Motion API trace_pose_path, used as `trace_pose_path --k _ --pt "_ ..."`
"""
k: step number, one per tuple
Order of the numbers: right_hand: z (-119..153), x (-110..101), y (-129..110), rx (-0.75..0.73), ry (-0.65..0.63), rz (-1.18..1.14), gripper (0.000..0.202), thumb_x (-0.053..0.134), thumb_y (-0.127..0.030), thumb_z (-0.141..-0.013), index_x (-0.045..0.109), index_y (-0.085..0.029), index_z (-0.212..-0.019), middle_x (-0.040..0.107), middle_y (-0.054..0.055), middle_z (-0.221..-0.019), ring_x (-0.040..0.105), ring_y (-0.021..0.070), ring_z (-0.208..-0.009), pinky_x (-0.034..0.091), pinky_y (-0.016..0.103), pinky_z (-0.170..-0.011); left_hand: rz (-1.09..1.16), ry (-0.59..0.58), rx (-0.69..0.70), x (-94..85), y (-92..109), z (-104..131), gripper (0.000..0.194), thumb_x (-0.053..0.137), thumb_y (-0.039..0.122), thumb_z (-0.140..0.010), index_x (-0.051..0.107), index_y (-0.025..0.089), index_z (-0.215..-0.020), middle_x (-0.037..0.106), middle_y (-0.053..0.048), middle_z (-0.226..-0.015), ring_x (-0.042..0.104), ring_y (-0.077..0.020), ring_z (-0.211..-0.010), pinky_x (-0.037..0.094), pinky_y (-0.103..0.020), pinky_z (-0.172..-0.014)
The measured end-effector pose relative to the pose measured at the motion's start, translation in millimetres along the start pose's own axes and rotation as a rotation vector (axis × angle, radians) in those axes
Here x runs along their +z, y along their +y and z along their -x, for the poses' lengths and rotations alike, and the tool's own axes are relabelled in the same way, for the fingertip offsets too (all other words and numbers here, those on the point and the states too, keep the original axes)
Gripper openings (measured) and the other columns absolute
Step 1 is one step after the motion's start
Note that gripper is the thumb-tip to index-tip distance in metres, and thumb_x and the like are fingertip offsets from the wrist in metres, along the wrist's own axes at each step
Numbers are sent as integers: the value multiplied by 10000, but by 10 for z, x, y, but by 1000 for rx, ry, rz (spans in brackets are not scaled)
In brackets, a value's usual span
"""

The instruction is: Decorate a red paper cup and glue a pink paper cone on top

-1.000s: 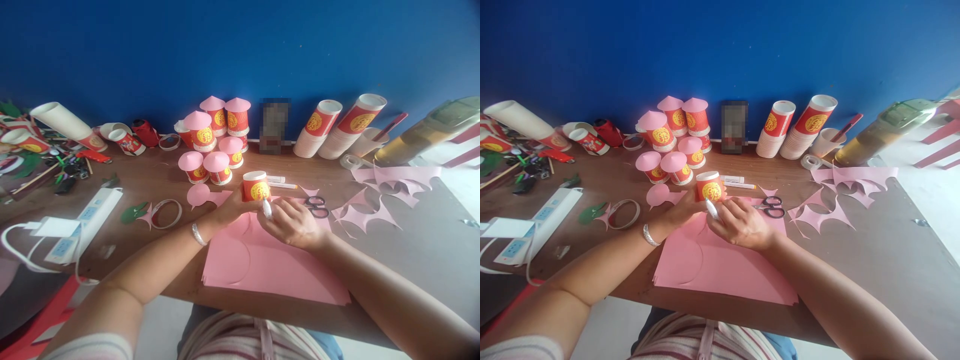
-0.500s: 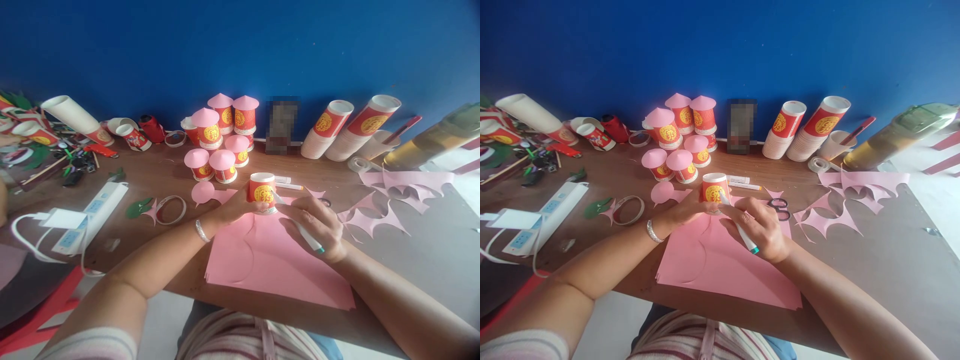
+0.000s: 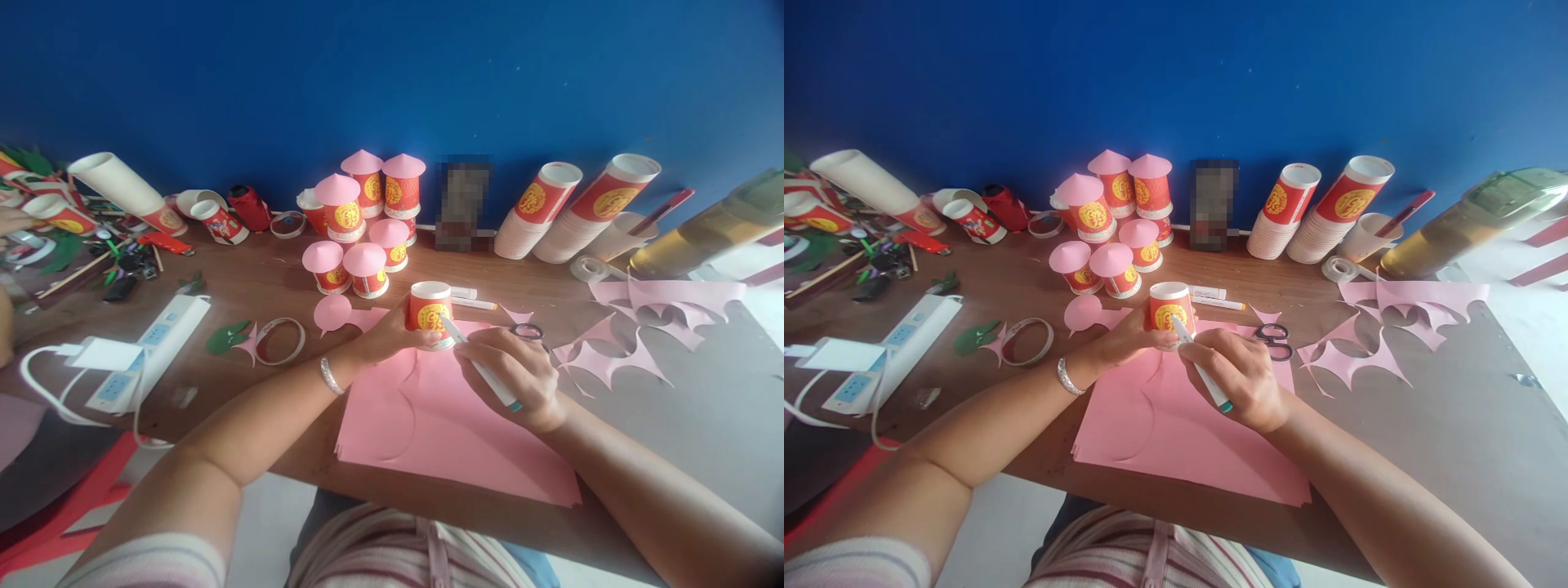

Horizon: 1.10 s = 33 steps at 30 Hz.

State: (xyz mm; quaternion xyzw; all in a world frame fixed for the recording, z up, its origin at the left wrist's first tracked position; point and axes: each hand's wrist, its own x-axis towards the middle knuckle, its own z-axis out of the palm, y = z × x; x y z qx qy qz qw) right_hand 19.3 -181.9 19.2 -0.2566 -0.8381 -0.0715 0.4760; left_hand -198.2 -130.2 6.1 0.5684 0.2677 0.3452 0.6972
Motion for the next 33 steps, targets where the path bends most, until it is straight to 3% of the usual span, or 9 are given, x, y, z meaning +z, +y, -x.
trace_pose_path --k 10,15,18,25,33 --pt "-9 -8 -28 76 -15 -79 579 630 -12 -964 603 -237 -1497 738 20 -893 724 157 -715 585 255 -583 -25 14 12 3 0 12 347 848 346 -842 683 166 -1089 697 -97 -1092 635 -235 -1032 537 -346 -878" --pt "0 3 -32 122 16 -97 345 695 -44 -944 719 -233 -1231 723 18 -888 712 153 -721 589 269 -613 -5 3 3 -6 -2 5 357 858 353 -832 694 163 -1085 716 -97 -1073 659 -234 -998 541 -355 -875" --pt "-14 0 -40 105 22 -48 239 714 -62 -945 709 -233 -1112 717 3 -839 700 144 -686 574 265 -601 0 13 -19 -10 -6 12 365 858 358 -836 688 159 -1090 699 -89 -1033 650 -226 -977 537 -350 -863" --pt "-38 10 -64 93 53 -21 263 669 -24 -937 652 -227 -1105 743 -8 -804 718 141 -651 547 248 -550 -33 4 3 -35 -39 20 358 839 354 -867 691 166 -1135 680 -78 -1061 631 -207 -983 527 -336 -869" --pt "-13 3 -25 44 -56 11 337 628 -21 -952 668 -221 -1220 715 37 -932 711 145 -743 560 250 -601 1 23 -37 -1 -2 23 363 856 348 -841 684 159 -1099 682 -83 -1039 628 -208 -955 526 -322 -811"
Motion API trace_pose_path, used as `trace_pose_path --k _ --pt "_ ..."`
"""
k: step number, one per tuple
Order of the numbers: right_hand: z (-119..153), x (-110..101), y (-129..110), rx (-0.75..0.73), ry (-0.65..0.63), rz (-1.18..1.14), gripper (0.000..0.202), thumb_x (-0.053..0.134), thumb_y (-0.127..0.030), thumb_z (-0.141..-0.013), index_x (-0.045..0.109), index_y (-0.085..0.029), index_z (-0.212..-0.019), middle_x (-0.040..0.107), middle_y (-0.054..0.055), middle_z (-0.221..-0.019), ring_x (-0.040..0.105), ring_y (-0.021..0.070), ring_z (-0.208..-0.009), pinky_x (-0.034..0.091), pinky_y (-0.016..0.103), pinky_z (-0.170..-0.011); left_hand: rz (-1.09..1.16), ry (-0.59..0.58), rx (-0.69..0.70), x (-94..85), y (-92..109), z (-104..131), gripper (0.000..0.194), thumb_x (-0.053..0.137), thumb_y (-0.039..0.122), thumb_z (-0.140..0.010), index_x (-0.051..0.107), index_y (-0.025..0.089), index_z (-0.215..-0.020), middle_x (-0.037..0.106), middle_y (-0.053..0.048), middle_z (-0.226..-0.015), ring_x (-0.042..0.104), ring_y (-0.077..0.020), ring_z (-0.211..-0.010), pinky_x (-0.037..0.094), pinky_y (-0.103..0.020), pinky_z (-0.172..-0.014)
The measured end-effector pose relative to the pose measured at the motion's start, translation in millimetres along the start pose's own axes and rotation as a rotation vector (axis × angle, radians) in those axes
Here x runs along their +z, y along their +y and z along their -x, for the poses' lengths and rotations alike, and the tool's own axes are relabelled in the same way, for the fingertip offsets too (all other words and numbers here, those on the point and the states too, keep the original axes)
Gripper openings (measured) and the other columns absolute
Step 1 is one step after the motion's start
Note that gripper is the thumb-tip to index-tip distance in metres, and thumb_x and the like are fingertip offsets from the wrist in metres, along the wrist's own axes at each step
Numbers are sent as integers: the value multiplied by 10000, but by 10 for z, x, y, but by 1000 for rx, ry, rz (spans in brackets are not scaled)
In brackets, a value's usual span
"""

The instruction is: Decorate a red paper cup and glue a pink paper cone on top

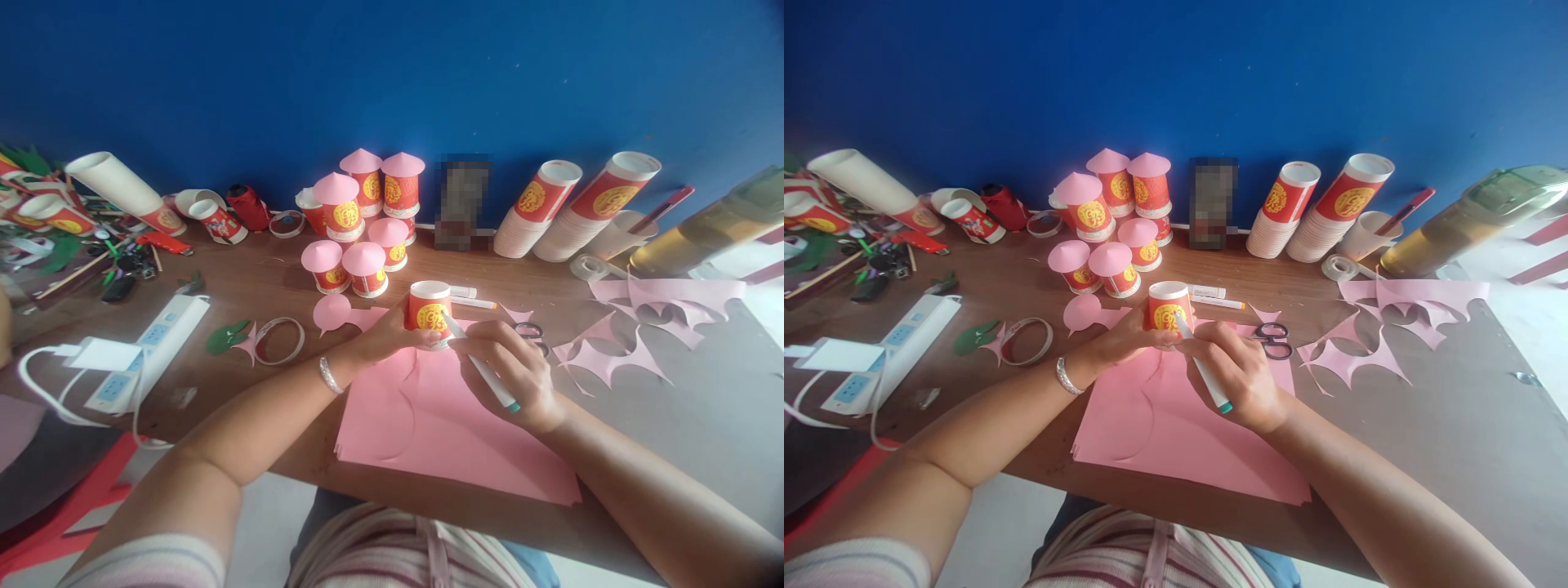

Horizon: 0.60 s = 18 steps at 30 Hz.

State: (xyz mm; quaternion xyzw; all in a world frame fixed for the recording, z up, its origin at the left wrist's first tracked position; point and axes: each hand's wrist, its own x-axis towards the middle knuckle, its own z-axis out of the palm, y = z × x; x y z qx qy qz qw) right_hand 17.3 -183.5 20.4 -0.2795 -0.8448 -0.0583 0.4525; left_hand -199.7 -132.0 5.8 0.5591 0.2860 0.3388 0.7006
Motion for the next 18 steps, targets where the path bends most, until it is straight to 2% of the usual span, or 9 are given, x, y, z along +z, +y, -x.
trace_pose_path --k 6,11,18 --pt "23 10 14 -33 22 58 412 633 -34 -938 649 -213 -1309 734 28 -912 718 155 -727 560 257 -591 -10 27 -20 12 13 -3 397 883 357 -807 679 162 -1086 676 -76 -1041 620 -200 -938 520 -326 -806" --pt "24 13 20 -38 8 28 332 624 -26 -944 630 -210 -1221 722 36 -942 719 146 -762 581 249 -620 -49 31 -21 17 22 2 404 880 385 -817 672 160 -1081 660 -73 -1029 613 -195 -931 519 -322 -809" --pt "76 67 29 -47 9 42 284 624 -27 -959 633 -210 -1176 705 24 -923 669 118 -695 553 244 -590 -50 26 -33 12 28 20 382 859 346 -842 638 183 -1108 648 -50 -1025 620 -197 -965 520 -334 -848"
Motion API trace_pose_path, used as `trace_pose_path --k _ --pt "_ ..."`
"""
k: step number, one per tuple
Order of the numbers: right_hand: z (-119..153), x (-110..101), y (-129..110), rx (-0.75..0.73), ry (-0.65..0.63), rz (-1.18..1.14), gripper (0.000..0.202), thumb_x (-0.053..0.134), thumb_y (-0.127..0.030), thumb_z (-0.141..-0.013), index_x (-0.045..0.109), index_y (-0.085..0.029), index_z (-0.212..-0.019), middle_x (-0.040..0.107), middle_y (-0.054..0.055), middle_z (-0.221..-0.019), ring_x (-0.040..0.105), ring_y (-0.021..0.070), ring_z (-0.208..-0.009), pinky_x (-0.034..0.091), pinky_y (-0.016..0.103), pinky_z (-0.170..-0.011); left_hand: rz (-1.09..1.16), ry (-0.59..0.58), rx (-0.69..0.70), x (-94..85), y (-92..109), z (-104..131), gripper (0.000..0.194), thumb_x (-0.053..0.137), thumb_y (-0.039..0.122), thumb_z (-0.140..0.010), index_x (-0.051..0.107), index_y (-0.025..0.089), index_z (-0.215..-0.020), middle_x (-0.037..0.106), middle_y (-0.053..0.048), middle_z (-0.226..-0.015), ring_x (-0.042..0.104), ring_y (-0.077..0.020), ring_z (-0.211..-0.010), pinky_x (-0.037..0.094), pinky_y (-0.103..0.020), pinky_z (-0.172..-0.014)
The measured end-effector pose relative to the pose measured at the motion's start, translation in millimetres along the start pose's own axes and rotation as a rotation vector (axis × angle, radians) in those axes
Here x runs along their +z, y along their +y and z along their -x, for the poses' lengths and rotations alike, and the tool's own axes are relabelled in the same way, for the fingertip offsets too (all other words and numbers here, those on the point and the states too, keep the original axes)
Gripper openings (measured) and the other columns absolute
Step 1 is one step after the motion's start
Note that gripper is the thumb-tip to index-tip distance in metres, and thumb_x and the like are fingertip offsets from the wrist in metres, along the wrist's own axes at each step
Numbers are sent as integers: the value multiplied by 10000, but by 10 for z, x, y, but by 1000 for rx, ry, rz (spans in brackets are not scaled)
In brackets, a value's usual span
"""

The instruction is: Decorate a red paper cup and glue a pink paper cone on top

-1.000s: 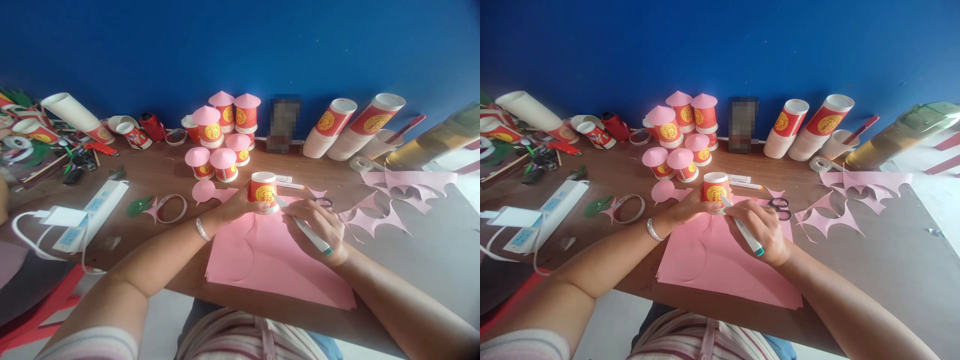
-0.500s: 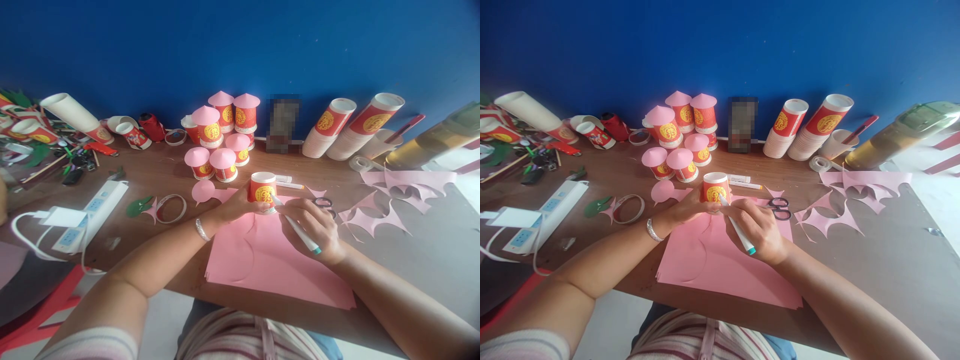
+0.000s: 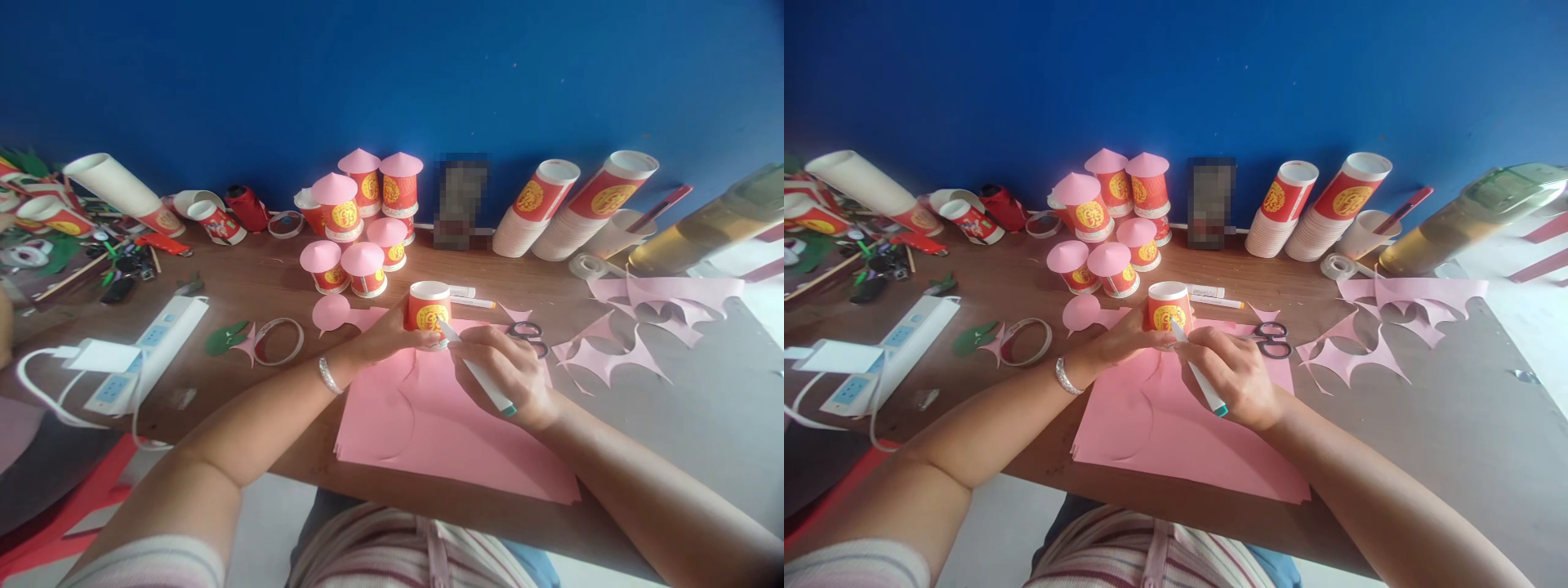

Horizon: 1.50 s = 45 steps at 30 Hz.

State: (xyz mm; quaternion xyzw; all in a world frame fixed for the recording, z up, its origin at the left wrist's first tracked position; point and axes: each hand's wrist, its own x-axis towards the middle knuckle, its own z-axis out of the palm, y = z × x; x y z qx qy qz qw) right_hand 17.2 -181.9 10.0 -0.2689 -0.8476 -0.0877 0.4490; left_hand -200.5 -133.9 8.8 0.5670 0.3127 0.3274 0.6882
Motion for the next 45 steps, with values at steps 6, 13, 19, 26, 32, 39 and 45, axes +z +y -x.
trace_pose_path --k 6,13,19,26,32,39,45 --pt "-5 -13 3 5 -9 -20 336 641 -32 -964 638 -214 -1247 721 30 -941 691 130 -726 562 259 -622 28 -17 7 -22 -56 -7 415 854 332 -843 610 199 -1152 654 -37 -1035 631 -187 -939 524 -354 -877" --pt "41 -6 26 -16 -43 -28 307 620 -16 -964 641 -185 -1220 719 50 -964 679 131 -744 550 256 -617 6 -15 19 -24 -43 -14 422 861 374 -833 622 181 -1122 651 -60 -1058 628 -209 -986 522 -352 -869" --pt "63 0 46 -16 -75 -22 290 607 -10 -973 635 -182 -1205 708 52 -972 654 124 -740 542 247 -609 9 9 5 -24 -56 -23 535 901 371 -782 605 189 -1188 664 -75 -1103 644 -219 -991 544 -357 -858" --pt "1 -32 48 -40 -96 -30 300 575 13 -972 631 -157 -1214 706 73 -980 680 139 -774 565 248 -646 8 2 8 -6 -7 -18 500 901 382 -782 611 195 -1143 644 -42 -1028 605 -188 -934 527 -336 -826" --pt "-38 -63 54 -14 -102 -51 387 552 20 -960 623 -174 -1287 721 80 -1001 729 166 -835 589 256 -680 8 -9 -17 -20 -37 -19 473 919 451 -777 638 174 -1038 664 -58 -1032 625 -199 -937 536 -349 -848" --pt "-9 -54 60 15 -84 -41 432 592 -14 -948 616 -183 -1345 734 71 -974 729 177 -785 572 261 -635 33 -21 1 -16 -19 -30 393 881 401 -827 650 177 -1053 665 -48 -1003 627 -202 -964 522 -344 -860" --pt "-40 -60 35 12 -86 -27 334 605 3 -930 632 -187 -1203 719 50 -924 707 155 -749 550 246 -622 47 -29 10 -38 -59 -28 393 865 406 -845 643 181 -1080 696 -65 -1060 646 -209 -982 519 -352 -878"
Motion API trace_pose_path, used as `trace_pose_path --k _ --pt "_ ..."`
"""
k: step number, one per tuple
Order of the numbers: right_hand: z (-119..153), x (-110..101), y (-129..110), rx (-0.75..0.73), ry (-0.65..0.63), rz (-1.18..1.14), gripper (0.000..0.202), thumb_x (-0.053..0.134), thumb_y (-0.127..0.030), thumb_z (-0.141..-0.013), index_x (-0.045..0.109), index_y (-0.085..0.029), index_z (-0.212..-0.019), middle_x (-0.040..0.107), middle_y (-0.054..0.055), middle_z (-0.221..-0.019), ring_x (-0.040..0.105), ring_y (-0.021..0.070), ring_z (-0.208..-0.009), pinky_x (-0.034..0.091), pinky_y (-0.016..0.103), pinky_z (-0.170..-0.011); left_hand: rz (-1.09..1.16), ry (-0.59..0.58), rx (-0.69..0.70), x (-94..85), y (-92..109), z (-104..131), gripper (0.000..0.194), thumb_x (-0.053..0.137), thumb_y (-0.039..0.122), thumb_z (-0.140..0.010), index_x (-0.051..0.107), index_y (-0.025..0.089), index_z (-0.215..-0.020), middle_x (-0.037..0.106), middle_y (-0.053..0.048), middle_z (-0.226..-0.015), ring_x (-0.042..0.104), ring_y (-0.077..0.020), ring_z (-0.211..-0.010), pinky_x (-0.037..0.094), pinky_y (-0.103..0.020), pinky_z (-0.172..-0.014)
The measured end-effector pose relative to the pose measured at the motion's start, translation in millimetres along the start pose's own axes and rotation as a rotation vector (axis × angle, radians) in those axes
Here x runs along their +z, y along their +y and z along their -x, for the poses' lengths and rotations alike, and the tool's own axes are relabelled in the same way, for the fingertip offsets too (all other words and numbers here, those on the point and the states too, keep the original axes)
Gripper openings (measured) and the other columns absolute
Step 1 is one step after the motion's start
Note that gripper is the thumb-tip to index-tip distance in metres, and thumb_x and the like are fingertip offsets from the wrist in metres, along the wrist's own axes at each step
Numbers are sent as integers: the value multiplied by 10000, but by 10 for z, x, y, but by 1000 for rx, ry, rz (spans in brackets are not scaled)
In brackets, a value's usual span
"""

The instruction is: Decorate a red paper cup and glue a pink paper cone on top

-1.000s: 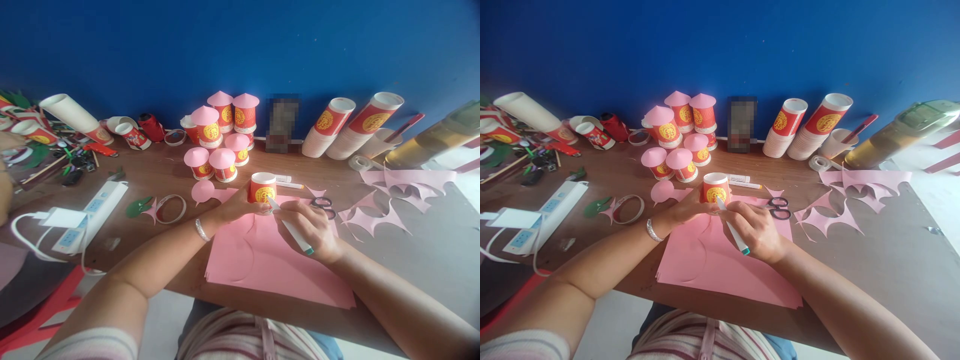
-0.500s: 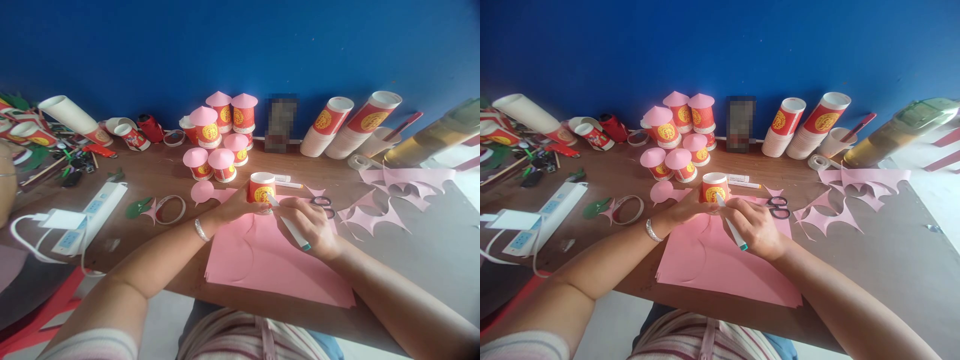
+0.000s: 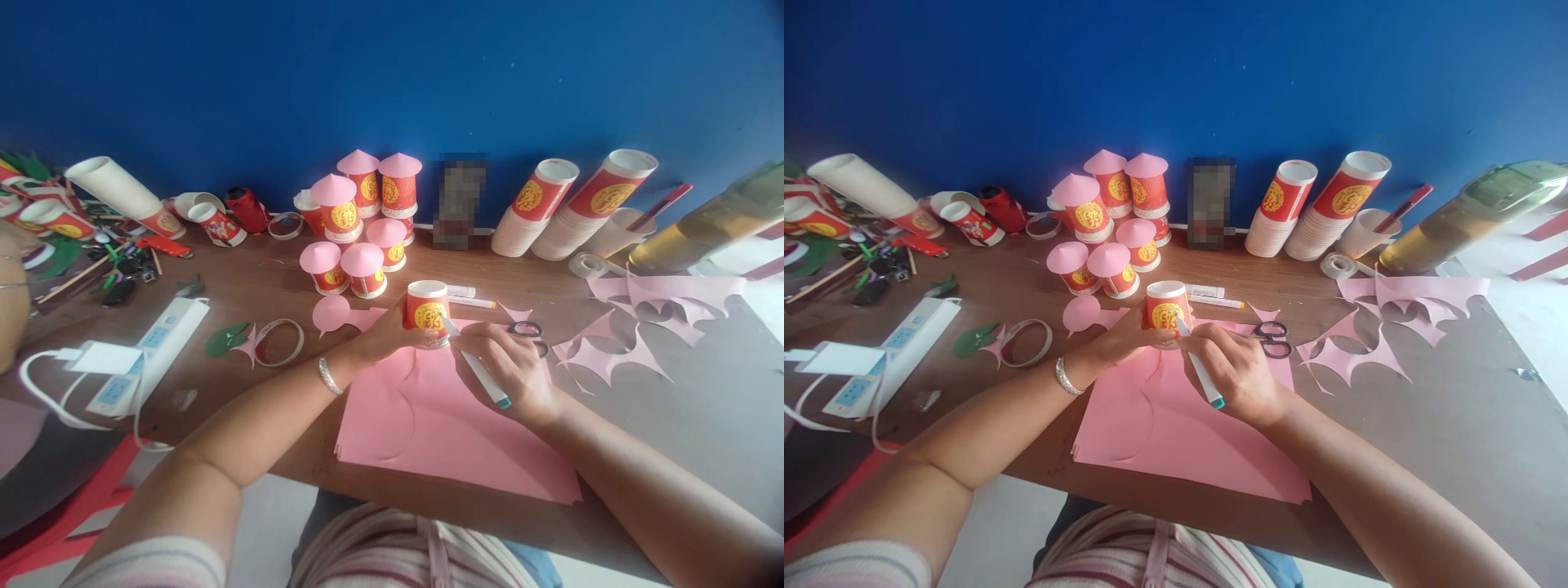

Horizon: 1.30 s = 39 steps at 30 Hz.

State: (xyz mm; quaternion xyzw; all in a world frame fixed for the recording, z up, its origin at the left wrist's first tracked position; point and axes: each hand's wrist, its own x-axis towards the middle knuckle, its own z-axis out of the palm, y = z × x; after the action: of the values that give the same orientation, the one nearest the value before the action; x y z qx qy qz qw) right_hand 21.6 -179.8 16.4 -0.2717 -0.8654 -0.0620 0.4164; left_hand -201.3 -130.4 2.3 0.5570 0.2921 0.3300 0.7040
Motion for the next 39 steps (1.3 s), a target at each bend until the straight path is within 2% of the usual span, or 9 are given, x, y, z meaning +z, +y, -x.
trace_pose_path --k 5,9,15,19,23,28,39 --pt "-5 5 -17 -6 -3 0 318 587 -5 -936 603 -213 -1176 700 27 -904 694 149 -739 541 247 -609 -23 8 -5 3 11 12 348 844 383 -864 654 176 -1068 704 -71 -1070 652 -218 -1012 518 -361 -899" --pt "23 17 -21 -3 -14 -15 339 579 5 -928 593 -193 -1203 705 43 -926 706 152 -751 542 247 -609 -27 10 -6 10 22 15 373 845 378 -860 654 170 -1103 697 -77 -1083 648 -219 -1014 518 -369 -909" --pt "45 43 -26 -1 -10 -41 396 560 12 -921 605 -200 -1253 716 41 -926 689 148 -696 516 250 -561 -36 18 17 14 23 2 385 851 408 -840 620 177 -1045 627 -35 -973 591 -185 -925 494 -335 -830" --pt "40 46 -34 -10 1 -39 390 579 11 -918 614 -183 -1254 716 46 -922 687 147 -690 510 250 -553 -56 21 17 16 29 1 399 855 417 -836 624 179 -1058 644 -51 -1007 598 -194 -940 493 -339 -833" --pt "34 48 -37 -2 30 -39 440 600 -2 -902 617 -212 -1288 711 20 -899 659 137 -659 495 246 -546 -29 14 13 8 4 4 433 868 435 -826 645 174 -1089 667 -65 -1021 626 -200 -932 512 -349 -852" --pt "48 61 -31 -3 34 -22 389 584 -1 -936 609 -217 -1259 694 19 -901 634 123 -656 502 241 -557 -4 19 23 7 -23 0 474 884 419 -814 629 184 -1137 679 -72 -1049 632 -204 -951 522 -343 -855" --pt "100 88 -16 13 29 -26 465 575 1 -922 627 -224 -1326 727 34 -958 668 146 -680 523 263 -558 -67 29 -17 29 7 8 507 914 479 -769 625 177 -1057 617 -50 -992 582 -181 -883 539 -341 -801"
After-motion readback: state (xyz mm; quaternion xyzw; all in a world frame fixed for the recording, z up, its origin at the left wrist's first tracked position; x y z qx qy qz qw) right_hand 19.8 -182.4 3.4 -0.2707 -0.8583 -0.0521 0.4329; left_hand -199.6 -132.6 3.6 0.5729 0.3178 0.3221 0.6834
